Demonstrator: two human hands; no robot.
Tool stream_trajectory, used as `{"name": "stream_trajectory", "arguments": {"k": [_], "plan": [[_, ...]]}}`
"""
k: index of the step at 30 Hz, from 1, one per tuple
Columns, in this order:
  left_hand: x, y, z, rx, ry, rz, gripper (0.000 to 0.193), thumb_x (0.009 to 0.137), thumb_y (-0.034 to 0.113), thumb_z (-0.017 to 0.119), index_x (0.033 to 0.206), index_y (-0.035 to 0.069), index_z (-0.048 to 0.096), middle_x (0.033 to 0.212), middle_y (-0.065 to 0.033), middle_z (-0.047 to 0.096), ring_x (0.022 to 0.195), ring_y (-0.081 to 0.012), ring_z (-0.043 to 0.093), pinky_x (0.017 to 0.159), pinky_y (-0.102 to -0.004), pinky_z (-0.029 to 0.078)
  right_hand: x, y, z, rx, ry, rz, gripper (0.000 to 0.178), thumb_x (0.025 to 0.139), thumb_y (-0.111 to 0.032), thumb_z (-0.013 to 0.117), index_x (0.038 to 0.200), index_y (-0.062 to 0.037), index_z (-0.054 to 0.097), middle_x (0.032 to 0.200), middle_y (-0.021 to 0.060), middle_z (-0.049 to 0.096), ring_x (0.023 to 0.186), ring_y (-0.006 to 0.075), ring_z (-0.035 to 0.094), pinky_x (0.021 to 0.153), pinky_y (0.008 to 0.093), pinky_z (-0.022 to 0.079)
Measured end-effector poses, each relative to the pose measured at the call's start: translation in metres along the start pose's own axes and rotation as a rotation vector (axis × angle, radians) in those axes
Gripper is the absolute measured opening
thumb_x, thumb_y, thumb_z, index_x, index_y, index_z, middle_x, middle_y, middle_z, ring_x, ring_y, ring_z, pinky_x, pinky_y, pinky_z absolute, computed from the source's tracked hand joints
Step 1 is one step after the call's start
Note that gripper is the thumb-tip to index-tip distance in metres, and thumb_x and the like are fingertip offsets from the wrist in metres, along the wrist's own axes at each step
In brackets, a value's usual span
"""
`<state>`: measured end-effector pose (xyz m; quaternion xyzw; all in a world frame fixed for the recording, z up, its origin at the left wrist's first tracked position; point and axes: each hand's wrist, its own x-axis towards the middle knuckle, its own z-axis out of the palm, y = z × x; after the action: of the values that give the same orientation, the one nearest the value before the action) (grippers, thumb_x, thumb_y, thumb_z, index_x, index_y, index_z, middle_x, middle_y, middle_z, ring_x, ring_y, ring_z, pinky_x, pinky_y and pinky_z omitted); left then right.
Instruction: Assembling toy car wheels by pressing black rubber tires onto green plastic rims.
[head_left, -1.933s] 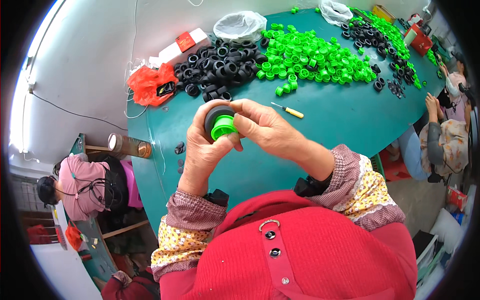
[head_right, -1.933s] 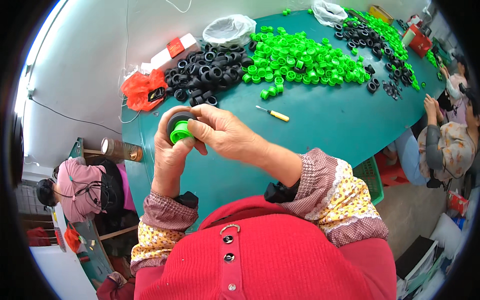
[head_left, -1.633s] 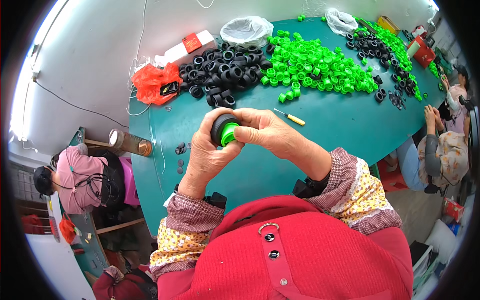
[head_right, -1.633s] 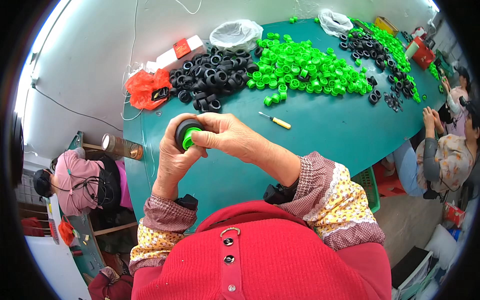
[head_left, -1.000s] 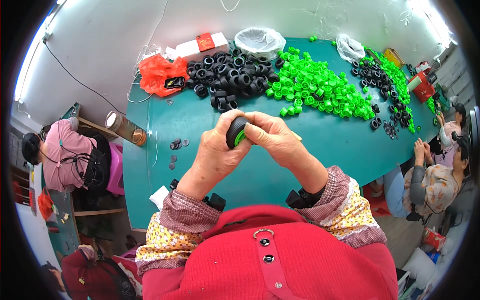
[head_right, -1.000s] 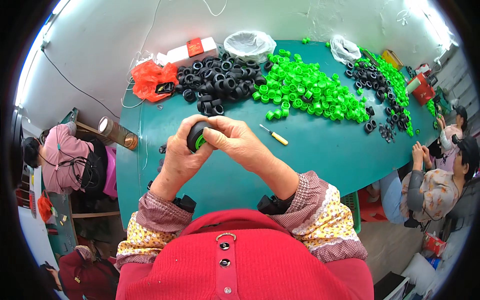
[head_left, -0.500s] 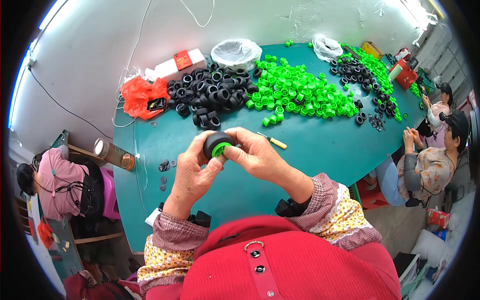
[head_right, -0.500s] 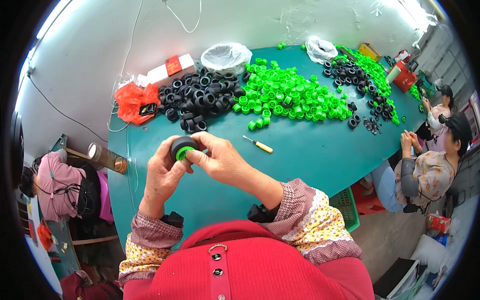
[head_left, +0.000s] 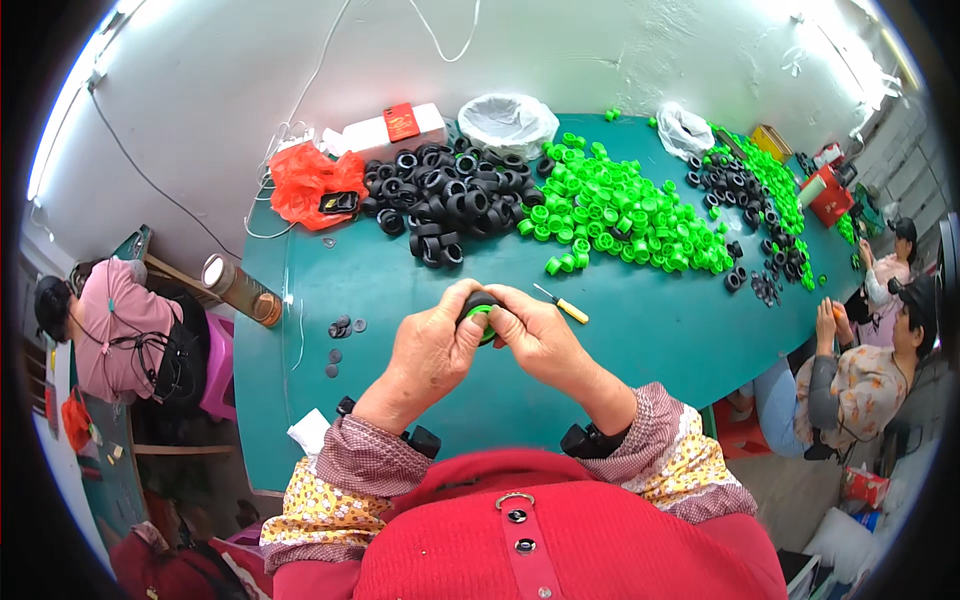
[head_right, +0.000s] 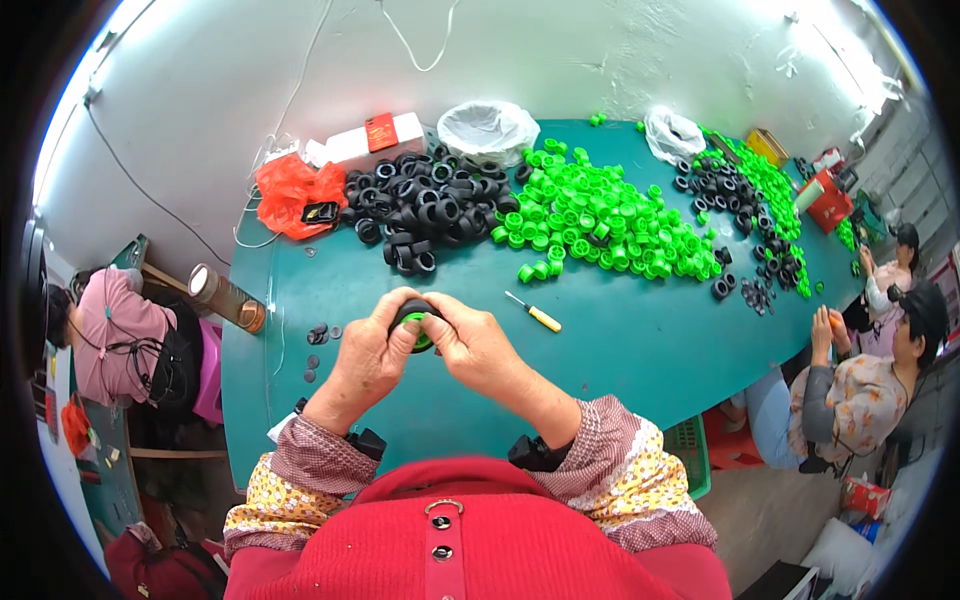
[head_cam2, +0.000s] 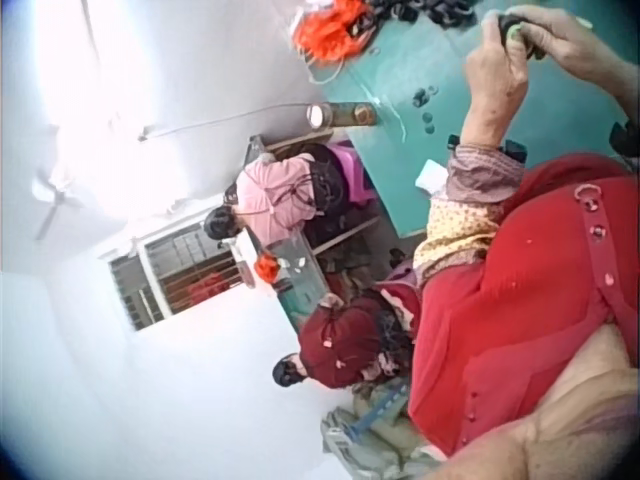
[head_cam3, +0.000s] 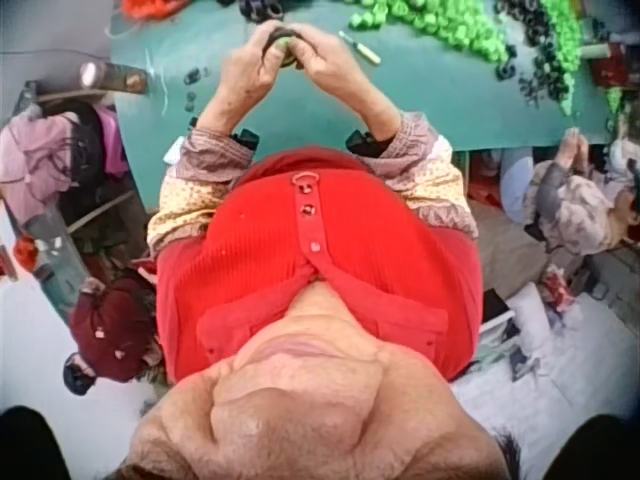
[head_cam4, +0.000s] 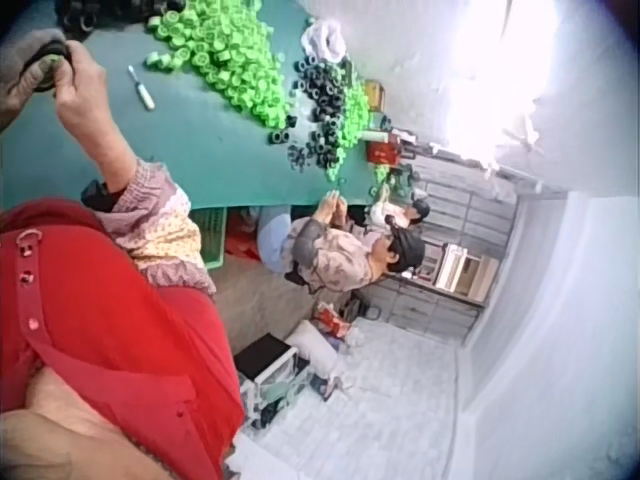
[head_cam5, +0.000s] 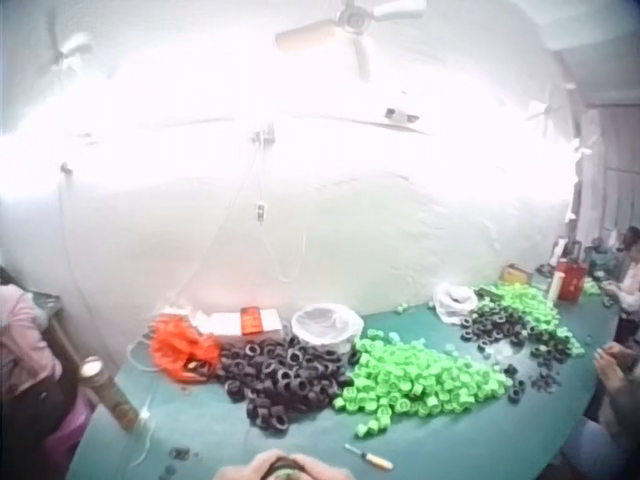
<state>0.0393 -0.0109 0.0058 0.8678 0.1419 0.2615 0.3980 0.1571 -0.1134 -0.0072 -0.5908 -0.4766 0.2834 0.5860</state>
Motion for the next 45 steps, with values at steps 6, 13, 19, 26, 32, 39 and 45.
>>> {"name": "stream_trajectory", "arguments": {"k": [6, 13, 19, 26, 32, 39, 45], "plan": [[0.004, -0.014, 0.016, -0.140, 0.049, -0.006, 0.029, 0.088, 0.023, 0.049, 0.110, 0.006, 0.045, 0.082, -0.0189, 0.060, 0.077, -0.0361, 0.060, 0.062, -0.0375, 0.048, 0.004, 0.009, 0.002, -0.189, 0.114, -0.057, 0.021, 0.088, -0.012, 0.047, 0.104, 0.0001, 0.052, 0.082, 0.0175, 0.061, 0.073, 0.0272, 0.062, 0.063, 0.0316, 0.047], [0.015, -0.026, 0.011, -0.453, 0.080, -0.223, 0.030, 0.088, 0.022, 0.051, 0.110, 0.002, 0.045, 0.089, -0.0078, 0.059, 0.076, -0.0146, 0.059, 0.066, -0.0271, 0.048, 0.019, 0.015, -0.001, 0.308, -0.036, 0.203, 0.026, 0.092, -0.023, 0.046, 0.104, -0.0025, 0.054, 0.085, 0.0024, 0.056, 0.074, 0.0088, 0.053, 0.064, 0.0230, 0.045], [0.000, -0.011, -0.018, -0.519, -0.080, -0.280, 0.027, 0.079, 0.013, 0.066, 0.099, 0.000, 0.054, 0.087, -0.0020, 0.057, 0.079, -0.0074, 0.054, 0.070, -0.0232, 0.046, 0.011, 0.005, -0.021, 0.213, -0.151, 0.044, 0.023, 0.088, -0.017, 0.054, 0.103, -0.0006, 0.054, 0.091, 0.0013, 0.056, 0.082, 0.0064, 0.051, 0.072, 0.0211, 0.042], [-0.014, 0.009, -0.024, -0.360, -0.068, -0.188, 0.031, 0.073, 0.013, 0.071, 0.094, -0.003, 0.057, 0.082, -0.0018, 0.059, 0.075, -0.0079, 0.055, 0.067, -0.0233, 0.046, 0.006, -0.023, -0.008, -0.027, -0.179, -0.098, 0.033, 0.084, -0.018, 0.058, 0.110, 0.0002, 0.051, 0.095, 0.0057, 0.055, 0.086, 0.0112, 0.052, 0.073, 0.0231, 0.044], [-0.021, 0.000, -0.029, -0.369, -0.154, -0.125, 0.032, 0.075, 0.015, 0.068, 0.099, -0.003, 0.056, 0.078, -0.0060, 0.060, 0.072, -0.0101, 0.057, 0.066, -0.0249, 0.048, 0.004, -0.025, -0.013, -0.084, -0.260, -0.063, 0.033, 0.082, -0.017, 0.060, 0.110, -0.0012, 0.052, 0.091, 0.0067, 0.056, 0.085, 0.0124, 0.054, 0.070, 0.0253, 0.046], [-0.023, 0.002, -0.018, -0.349, -0.083, -0.131, 0.025, 0.078, 0.013, 0.064, 0.099, 0.001, 0.054, 0.073, -0.0066, 0.058, 0.067, -0.0094, 0.053, 0.061, -0.0258, 0.045, -0.007, -0.023, -0.008, -0.014, -0.164, 0.083, 0.028, 0.080, -0.007, 0.055, 0.107, 0.0011, 0.053, 0.093, 0.0070, 0.057, 0.084, 0.0117, 0.054, 0.074, 0.0249, 0.044], [-0.022, 0.001, -0.033, -0.258, -0.242, -0.164, 0.025, 0.075, 0.018, 0.065, 0.089, 0.000, 0.054, 0.067, -0.0062, 0.055, 0.060, -0.0102, 0.051, 0.054, -0.0265, 0.042, -0.009, -0.016, 0.002, -0.017, -0.219, 0.040, 0.029, 0.084, -0.014, 0.056, 0.108, 0.0013, 0.052, 0.093, 0.0059, 0.055, 0.083, 0.0112, 0.053, 0.073, 0.0242, 0.044]]}}
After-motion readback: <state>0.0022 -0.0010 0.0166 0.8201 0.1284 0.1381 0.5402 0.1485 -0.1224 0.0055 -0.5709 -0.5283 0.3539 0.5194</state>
